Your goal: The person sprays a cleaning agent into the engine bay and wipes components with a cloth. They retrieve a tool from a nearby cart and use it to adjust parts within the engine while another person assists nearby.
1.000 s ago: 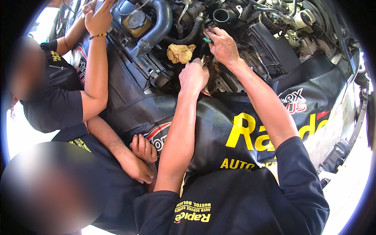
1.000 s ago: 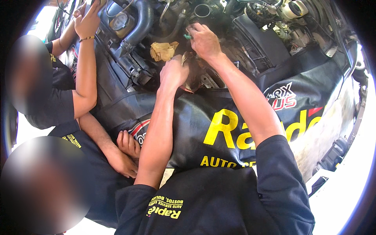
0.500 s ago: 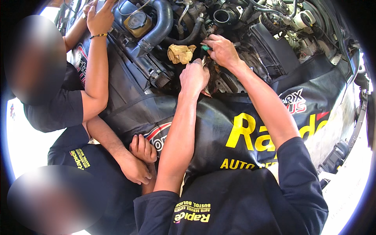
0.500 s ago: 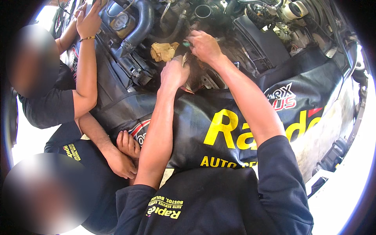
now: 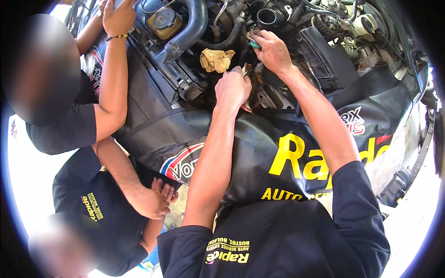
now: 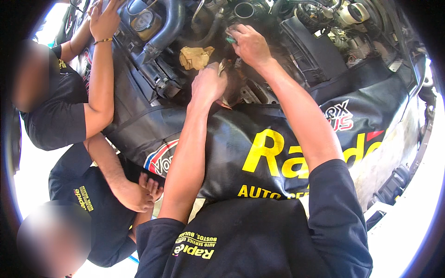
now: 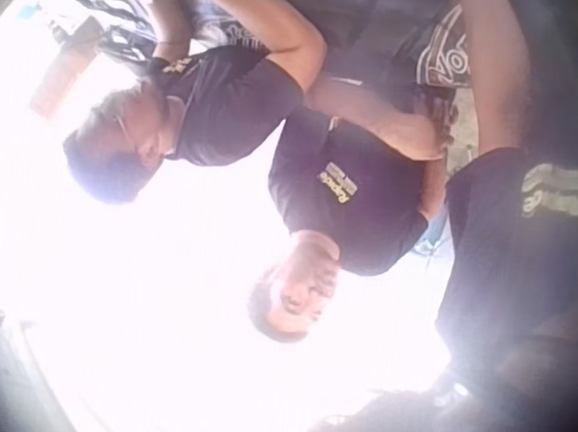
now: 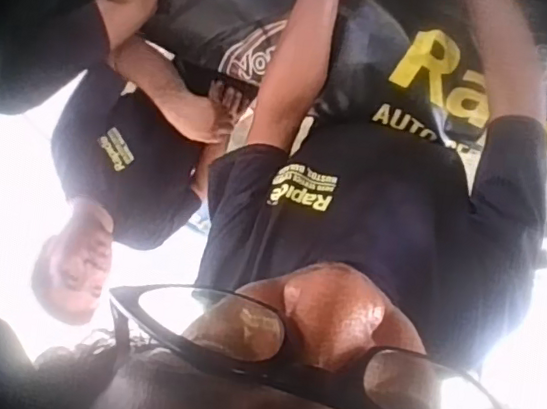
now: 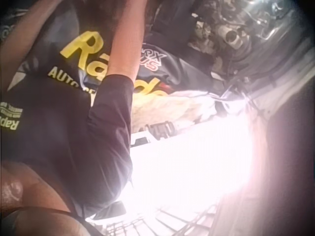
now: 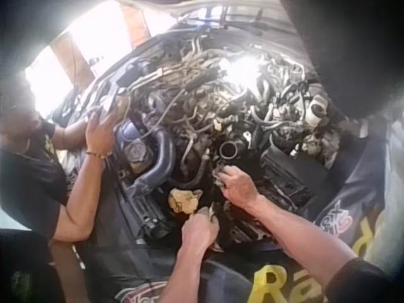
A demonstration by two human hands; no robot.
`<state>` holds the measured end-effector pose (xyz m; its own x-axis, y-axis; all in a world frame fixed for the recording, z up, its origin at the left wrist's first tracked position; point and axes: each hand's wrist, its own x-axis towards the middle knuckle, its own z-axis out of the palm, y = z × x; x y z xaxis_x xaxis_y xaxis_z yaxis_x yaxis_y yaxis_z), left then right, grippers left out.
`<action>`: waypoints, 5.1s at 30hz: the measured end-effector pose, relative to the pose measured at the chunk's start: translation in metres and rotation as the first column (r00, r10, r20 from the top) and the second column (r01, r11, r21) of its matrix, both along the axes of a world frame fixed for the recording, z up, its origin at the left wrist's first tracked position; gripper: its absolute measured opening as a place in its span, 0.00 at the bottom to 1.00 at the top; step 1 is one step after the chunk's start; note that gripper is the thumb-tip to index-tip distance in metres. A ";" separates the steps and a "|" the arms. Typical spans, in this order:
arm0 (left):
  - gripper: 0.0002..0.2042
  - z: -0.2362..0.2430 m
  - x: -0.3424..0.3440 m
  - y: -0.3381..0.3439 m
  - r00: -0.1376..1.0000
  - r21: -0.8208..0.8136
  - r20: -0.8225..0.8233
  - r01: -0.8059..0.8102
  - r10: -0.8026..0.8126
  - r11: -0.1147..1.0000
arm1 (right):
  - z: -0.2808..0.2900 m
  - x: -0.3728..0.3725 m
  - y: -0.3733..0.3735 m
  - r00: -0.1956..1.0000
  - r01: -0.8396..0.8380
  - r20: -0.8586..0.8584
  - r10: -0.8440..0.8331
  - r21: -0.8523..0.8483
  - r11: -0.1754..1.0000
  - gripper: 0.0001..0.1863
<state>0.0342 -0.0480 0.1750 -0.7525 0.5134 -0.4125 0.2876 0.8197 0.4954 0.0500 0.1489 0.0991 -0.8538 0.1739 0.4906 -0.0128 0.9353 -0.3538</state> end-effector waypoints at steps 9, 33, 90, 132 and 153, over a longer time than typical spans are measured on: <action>0.19 -0.002 -0.002 0.002 0.999 -0.007 0.037 0.005 -0.005 1.000 | 0.007 -0.004 0.007 0.999 0.036 0.010 -0.037 0.068 0.997 0.15; 0.19 -0.007 -0.004 -0.001 0.999 0.049 0.052 0.003 -0.006 0.999 | 0.002 -0.011 -0.016 0.977 0.195 -0.067 -0.203 -0.117 0.974 0.12; 0.14 -0.009 0.004 0.003 0.998 0.095 -0.055 0.002 0.004 0.995 | -0.010 0.002 -0.013 0.983 -0.030 0.174 0.052 -0.127 0.991 0.11; 0.16 -0.002 0.003 0.004 0.999 0.038 -0.047 0.010 -0.008 0.999 | -0.004 -0.017 0.002 0.949 0.266 0.238 -0.208 -0.957 0.117 0.14; 0.20 0.012 -0.001 0.013 0.969 0.164 -0.007 -0.243 0.247 0.956 | -0.030 -0.017 0.017 0.890 0.384 0.217 -0.401 -0.831 0.402 0.20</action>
